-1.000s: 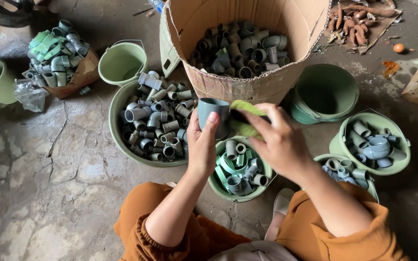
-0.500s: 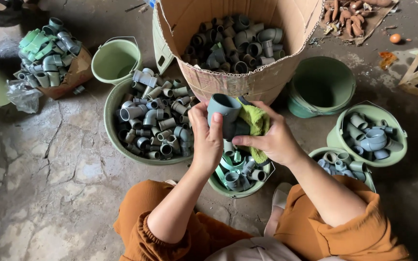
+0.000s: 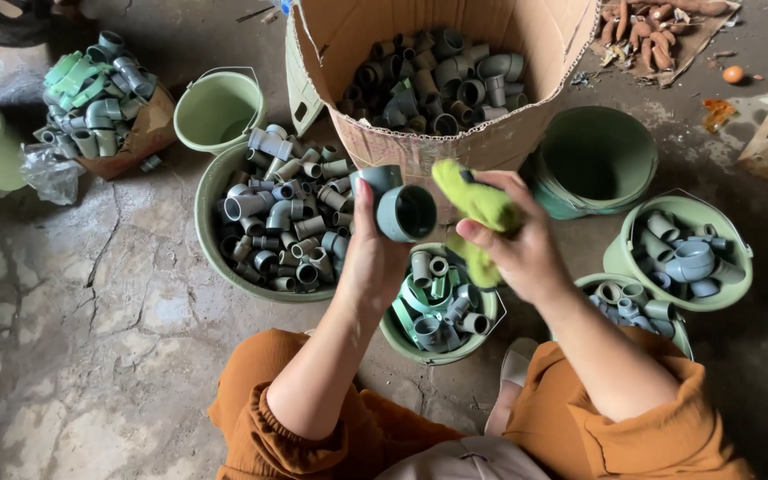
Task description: The person sits on the floor and wipes small gray plastic pipe fittings with a green cloth. They pick up each fitting from a bucket, wipe it, and place it into another bucket. The person also wipes the inside and outside of a green bucket.
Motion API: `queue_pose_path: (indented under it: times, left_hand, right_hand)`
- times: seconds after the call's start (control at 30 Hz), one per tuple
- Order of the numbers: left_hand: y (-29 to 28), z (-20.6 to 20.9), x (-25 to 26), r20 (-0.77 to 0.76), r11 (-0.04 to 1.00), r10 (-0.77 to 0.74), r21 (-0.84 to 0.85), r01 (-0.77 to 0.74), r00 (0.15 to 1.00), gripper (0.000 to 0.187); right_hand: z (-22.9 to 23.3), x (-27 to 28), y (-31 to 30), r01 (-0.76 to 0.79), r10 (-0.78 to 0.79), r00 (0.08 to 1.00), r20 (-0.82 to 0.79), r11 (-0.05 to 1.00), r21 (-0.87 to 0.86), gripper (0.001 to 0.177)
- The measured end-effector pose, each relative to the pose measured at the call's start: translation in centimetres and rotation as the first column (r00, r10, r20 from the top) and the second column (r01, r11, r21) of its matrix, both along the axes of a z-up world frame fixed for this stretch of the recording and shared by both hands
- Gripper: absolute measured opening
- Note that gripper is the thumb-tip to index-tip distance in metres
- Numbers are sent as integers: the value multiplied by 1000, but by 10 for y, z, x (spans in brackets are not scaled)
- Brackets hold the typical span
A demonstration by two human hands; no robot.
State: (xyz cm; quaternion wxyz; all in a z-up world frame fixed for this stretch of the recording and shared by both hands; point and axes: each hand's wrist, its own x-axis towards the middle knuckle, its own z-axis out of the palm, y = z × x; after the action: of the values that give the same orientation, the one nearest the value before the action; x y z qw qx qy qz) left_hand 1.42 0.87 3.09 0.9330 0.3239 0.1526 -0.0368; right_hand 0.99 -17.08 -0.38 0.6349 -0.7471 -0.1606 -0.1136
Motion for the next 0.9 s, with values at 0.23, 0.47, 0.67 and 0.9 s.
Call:
queue_pose_path:
  times: [0.23, 0.47, 0.67, 0.9]
  left_hand:
    - [-1, -60, 11, 455, 717, 109, 580, -387, 884, 51]
    - [11, -42, 49, 766, 184, 24, 629, -755, 643, 74]
    - [9, -18, 99, 683, 80, -202, 726, -683, 702, 77]
    - [4, -40, 147, 282, -463, -424, 749, -473, 861, 62]
  right_hand:
    - [36, -33, 49, 116, 118, 715, -689, 952, 283, 77]
    - [51, -13, 8, -87, 73, 819, -569, 996, 3, 53]
    - [109, 13, -28, 218, -390, 620, -681, 919, -328, 78]
    - [53, 41, -60, 314, -399, 725, -561, 917, -246, 70]
